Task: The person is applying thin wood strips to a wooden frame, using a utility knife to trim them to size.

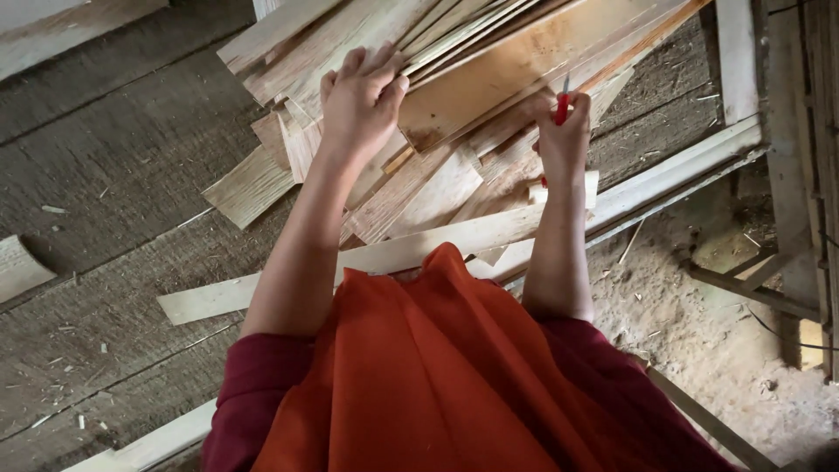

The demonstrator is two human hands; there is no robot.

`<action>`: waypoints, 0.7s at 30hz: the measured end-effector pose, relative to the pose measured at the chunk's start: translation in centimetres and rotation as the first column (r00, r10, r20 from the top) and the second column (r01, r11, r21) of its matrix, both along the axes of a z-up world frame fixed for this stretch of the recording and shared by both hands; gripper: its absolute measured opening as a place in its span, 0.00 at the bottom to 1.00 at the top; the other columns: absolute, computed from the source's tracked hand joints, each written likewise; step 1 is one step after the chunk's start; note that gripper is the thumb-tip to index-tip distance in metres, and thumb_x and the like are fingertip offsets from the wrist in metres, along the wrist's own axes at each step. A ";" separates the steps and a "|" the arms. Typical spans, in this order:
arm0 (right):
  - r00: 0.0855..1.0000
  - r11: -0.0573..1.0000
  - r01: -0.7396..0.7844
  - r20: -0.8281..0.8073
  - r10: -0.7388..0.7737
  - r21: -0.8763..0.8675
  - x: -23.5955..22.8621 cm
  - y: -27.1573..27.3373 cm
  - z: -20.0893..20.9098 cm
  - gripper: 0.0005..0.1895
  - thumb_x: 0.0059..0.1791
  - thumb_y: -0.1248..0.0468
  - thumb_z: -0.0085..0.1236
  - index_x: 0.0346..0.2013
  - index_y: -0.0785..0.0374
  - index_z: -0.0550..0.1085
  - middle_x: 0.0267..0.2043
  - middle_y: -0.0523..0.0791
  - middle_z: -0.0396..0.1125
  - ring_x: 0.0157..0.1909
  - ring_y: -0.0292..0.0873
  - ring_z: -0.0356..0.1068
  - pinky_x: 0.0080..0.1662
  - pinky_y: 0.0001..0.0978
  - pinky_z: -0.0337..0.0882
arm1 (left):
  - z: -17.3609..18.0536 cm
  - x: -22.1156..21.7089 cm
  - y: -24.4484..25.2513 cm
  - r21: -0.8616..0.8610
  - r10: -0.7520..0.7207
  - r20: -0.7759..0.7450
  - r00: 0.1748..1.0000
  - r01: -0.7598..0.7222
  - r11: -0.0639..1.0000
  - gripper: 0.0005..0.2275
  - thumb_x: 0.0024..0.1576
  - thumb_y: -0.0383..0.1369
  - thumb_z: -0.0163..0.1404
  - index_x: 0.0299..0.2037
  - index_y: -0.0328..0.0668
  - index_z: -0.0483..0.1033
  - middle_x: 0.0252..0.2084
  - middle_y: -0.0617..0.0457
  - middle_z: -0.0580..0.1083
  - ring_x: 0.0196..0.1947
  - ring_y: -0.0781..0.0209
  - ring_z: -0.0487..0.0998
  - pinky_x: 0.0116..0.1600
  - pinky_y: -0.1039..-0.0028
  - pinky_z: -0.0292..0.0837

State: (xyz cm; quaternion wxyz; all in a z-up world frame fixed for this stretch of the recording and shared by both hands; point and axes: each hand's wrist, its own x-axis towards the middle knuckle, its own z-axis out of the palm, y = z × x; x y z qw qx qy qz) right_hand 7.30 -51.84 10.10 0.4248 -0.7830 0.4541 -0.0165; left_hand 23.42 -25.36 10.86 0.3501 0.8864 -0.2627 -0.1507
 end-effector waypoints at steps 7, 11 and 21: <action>0.984 0.966 0.174 0.011 -0.179 0.192 0.5 1.8 4.2 0.13 0.56 0.57 0.58 0.50 0.54 0.66 0.33 0.39 0.65 0.20 0.29 0.58 0.24 0.20 0.66 | 0.5 0.2 -0.3 -0.047 0.034 0.014 0.999 -0.034 0.998 0.13 0.67 0.40 0.46 0.59 0.58 0.75 0.65 0.57 0.71 0.65 0.51 0.67 0.63 0.44 0.55; 0.995 0.989 0.092 0.018 -0.094 0.117 -0.6 0.6 1.6 0.12 0.58 0.57 0.52 0.50 0.58 0.64 0.37 0.43 0.65 0.24 0.32 0.63 0.26 0.19 0.72 | -1.4 0.4 -0.3 -0.094 0.050 0.143 0.988 -0.037 0.995 0.11 0.65 0.35 0.50 0.56 0.59 0.76 0.57 0.60 0.78 0.53 0.64 0.74 0.56 0.52 0.65; 0.984 0.980 0.177 -0.024 -0.175 0.090 -2.4 -0.7 0.0 0.19 0.54 0.54 0.54 0.54 0.57 0.61 0.39 0.43 0.62 0.33 0.39 0.65 0.33 0.34 0.72 | 1.2 -2.7 0.4 0.140 -0.118 0.096 0.988 0.104 0.985 0.21 0.64 0.35 0.51 0.69 0.53 0.65 0.73 0.51 0.57 0.72 0.37 0.49 0.69 0.36 0.38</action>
